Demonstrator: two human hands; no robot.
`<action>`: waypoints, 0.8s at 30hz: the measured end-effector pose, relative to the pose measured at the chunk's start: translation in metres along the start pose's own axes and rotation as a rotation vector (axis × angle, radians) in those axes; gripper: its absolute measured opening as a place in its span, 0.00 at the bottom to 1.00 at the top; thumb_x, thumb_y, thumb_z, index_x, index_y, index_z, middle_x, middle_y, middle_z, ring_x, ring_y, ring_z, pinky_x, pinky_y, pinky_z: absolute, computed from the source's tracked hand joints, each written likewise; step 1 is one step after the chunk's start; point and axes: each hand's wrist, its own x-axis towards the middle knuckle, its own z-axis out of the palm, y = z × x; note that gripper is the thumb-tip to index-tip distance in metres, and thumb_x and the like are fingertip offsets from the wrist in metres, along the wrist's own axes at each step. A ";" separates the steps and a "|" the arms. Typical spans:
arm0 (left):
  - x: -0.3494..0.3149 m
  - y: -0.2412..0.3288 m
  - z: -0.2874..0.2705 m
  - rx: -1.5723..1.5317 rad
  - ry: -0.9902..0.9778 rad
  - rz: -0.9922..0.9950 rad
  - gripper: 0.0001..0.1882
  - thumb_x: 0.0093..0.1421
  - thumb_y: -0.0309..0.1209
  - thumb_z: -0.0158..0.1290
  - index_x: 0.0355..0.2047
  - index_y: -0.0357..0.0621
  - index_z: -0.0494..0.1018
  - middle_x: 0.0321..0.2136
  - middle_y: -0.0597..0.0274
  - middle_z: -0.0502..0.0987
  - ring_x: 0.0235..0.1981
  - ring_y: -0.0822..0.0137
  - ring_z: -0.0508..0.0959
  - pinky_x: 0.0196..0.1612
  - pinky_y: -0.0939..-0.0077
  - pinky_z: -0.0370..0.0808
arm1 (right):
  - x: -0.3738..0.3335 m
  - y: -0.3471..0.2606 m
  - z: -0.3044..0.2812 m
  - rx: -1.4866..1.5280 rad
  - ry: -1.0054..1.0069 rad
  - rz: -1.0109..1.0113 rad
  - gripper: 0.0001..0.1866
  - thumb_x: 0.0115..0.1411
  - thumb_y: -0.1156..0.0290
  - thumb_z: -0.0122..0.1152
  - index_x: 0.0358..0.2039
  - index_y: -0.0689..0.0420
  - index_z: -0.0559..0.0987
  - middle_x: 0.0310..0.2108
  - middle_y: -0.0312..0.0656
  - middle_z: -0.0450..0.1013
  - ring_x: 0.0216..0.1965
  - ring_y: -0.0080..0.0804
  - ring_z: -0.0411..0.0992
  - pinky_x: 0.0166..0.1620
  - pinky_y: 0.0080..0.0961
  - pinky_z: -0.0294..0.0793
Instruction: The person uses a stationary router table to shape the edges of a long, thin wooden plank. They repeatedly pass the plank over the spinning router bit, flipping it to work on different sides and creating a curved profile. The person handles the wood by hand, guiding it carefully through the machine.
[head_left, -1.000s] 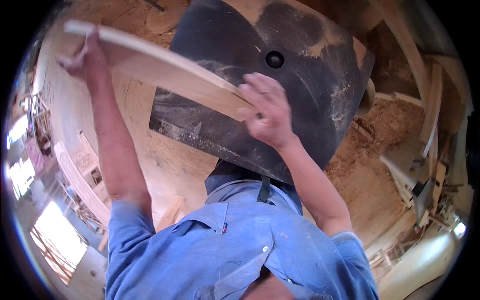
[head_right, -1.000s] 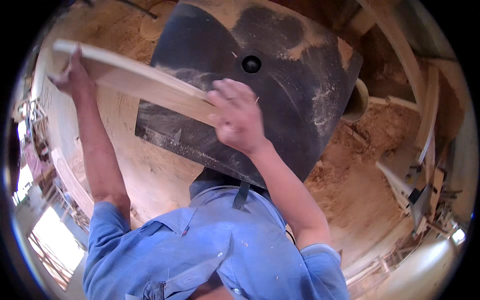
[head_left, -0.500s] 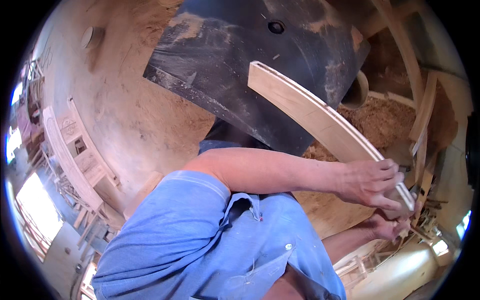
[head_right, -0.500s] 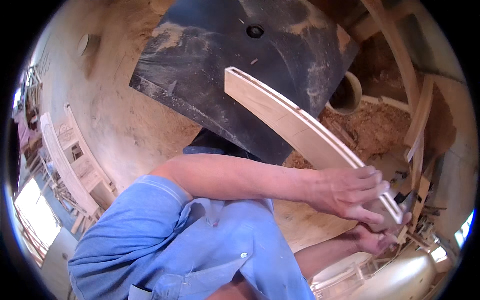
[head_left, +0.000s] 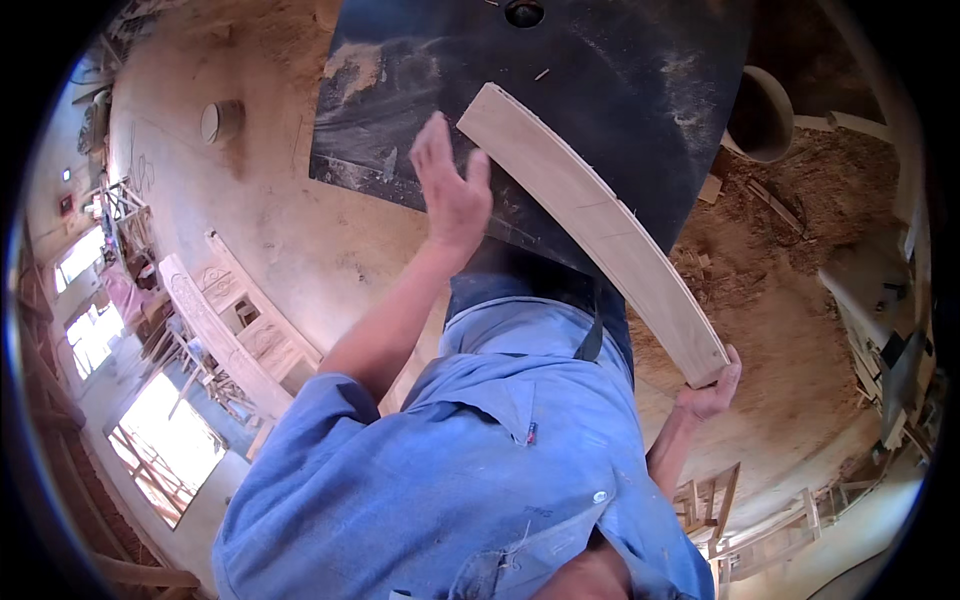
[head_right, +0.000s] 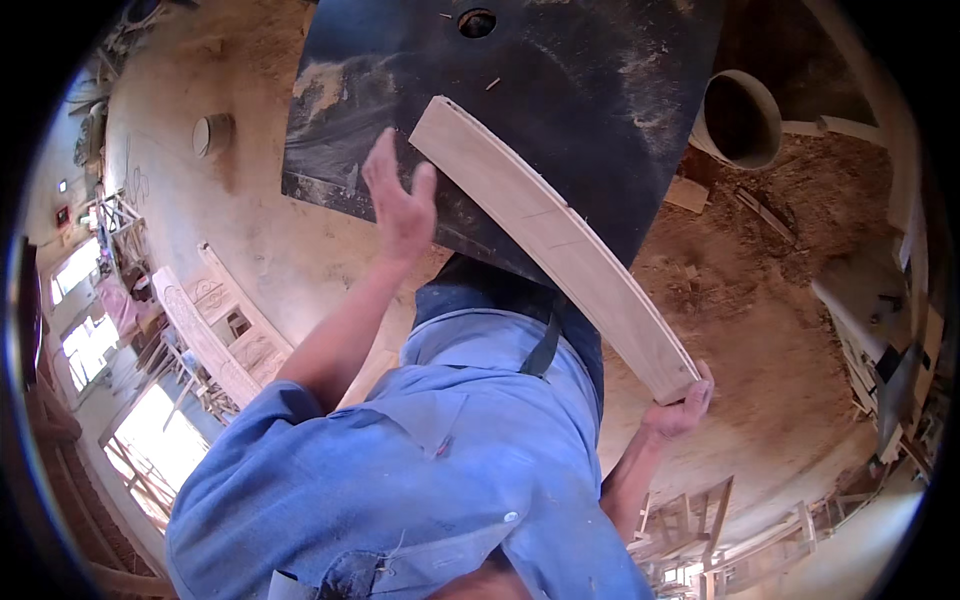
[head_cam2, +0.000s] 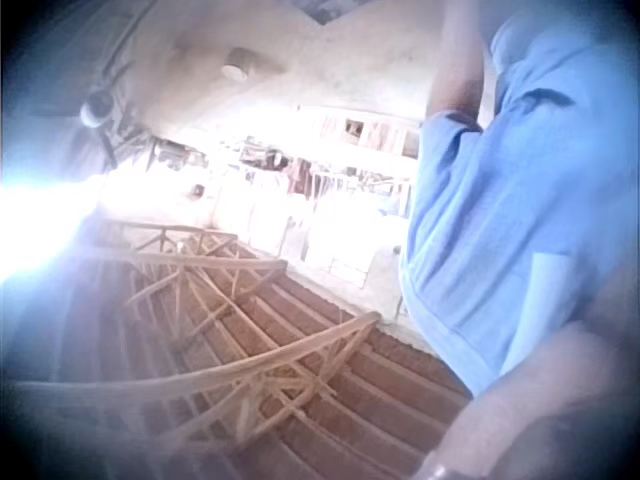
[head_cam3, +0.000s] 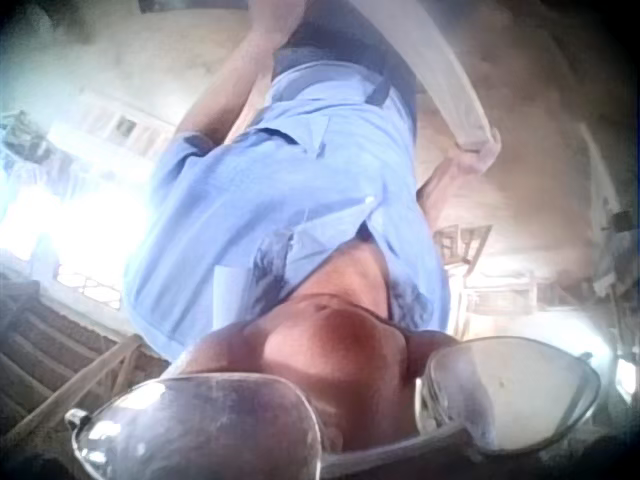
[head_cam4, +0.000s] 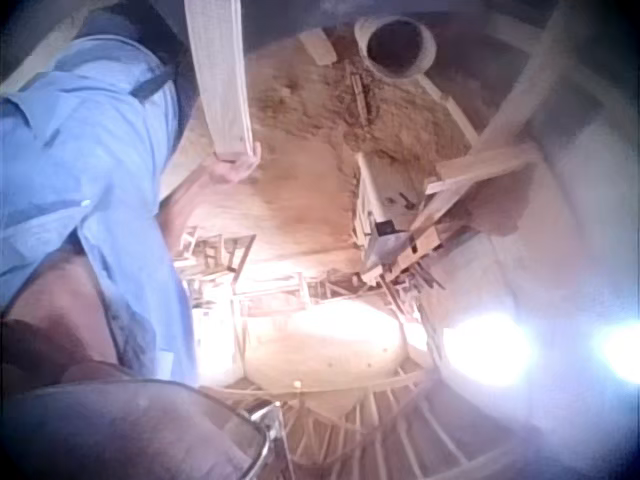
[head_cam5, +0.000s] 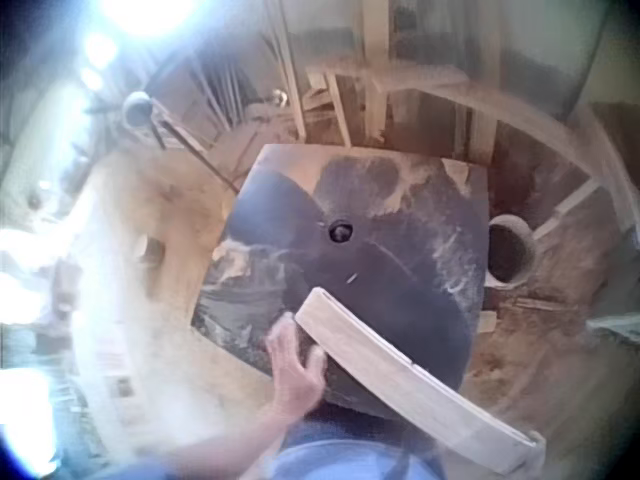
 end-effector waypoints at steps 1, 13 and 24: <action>0.010 -0.011 -0.003 0.063 0.031 -0.015 0.38 0.66 0.27 0.58 0.73 0.27 0.59 0.67 0.38 0.69 0.70 0.42 0.65 0.76 0.53 0.59 | 0.000 0.000 0.003 -0.013 -0.033 0.032 0.25 0.73 0.61 0.56 0.62 0.67 0.75 0.56 0.53 0.76 0.59 0.47 0.74 0.65 0.47 0.74; 0.046 -0.031 -0.002 -0.466 -0.049 -0.325 0.33 0.74 0.28 0.56 0.73 0.25 0.60 0.59 0.56 0.77 0.59 0.68 0.76 0.65 0.73 0.72 | -0.002 0.011 0.017 0.174 -0.269 0.189 0.25 0.61 0.74 0.55 0.58 0.70 0.76 0.57 0.59 0.77 0.62 0.51 0.74 0.72 0.49 0.65; 0.065 -0.041 -0.005 -0.565 0.070 -0.262 0.21 0.72 0.33 0.60 0.60 0.32 0.78 0.46 0.63 0.76 0.49 0.69 0.76 0.56 0.75 0.74 | 0.035 0.013 0.029 0.039 -0.264 0.145 0.19 0.61 0.76 0.57 0.52 0.69 0.75 0.51 0.55 0.77 0.57 0.46 0.76 0.68 0.43 0.71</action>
